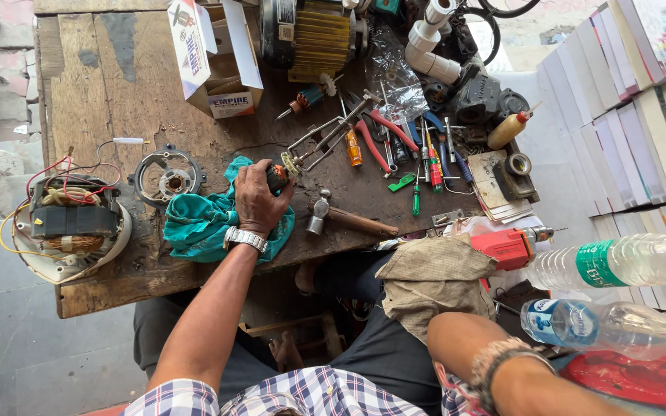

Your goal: The person secures a small motor rotor in a bench vise, uses a screwdriver to adjust components, wipes the rotor with a cloth, applies liquid from a bottle, and continues to manipulate the rotor with pliers and a screwdriver. The person handles the rotor, vise, screwdriver, cloth, and bottle.

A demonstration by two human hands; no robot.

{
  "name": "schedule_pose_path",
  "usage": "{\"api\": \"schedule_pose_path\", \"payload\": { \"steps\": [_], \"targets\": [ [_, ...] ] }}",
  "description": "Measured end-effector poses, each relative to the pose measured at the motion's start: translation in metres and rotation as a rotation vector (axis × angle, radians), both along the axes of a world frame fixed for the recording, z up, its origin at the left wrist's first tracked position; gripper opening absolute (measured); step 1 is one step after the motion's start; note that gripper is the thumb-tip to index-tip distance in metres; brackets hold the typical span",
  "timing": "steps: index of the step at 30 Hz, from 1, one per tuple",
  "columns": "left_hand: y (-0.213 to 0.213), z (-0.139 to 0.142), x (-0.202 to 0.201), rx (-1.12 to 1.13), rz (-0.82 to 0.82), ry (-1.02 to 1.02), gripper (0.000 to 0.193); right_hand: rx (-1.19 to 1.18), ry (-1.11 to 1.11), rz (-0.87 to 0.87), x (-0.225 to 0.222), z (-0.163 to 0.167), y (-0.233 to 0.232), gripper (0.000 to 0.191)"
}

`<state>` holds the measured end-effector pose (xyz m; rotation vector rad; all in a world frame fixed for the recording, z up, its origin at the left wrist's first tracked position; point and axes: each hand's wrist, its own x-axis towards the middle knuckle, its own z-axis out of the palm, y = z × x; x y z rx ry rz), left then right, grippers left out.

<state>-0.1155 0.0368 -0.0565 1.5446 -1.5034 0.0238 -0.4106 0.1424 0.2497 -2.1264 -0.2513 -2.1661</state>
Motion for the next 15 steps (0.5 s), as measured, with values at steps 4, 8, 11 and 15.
{"api": "schedule_pose_path", "payload": {
  "steps": [4, 8, 11, 15],
  "targets": [
    [0.001, 0.002, -0.001, 0.048, 0.003, 0.007, 0.054, -0.043, -0.028, -0.046, -0.019, -0.012, -0.005, 0.033],
    [0.003, 0.005, -0.004, -0.004, -0.008, -0.023, 0.057, -0.126, -0.205, -0.273, -0.084, -0.037, 0.013, 0.035],
    [0.004, 0.004, -0.005, -0.005, -0.029, -0.039, 0.057, 0.216, -0.177, -1.549, -0.163, -0.053, -0.084, 0.037],
    [0.004, 0.004, -0.004, -0.019, -0.026, -0.073, 0.057, 0.746, -0.423, -1.256, -0.202, -0.118, -0.261, 0.035]
  ]
}}
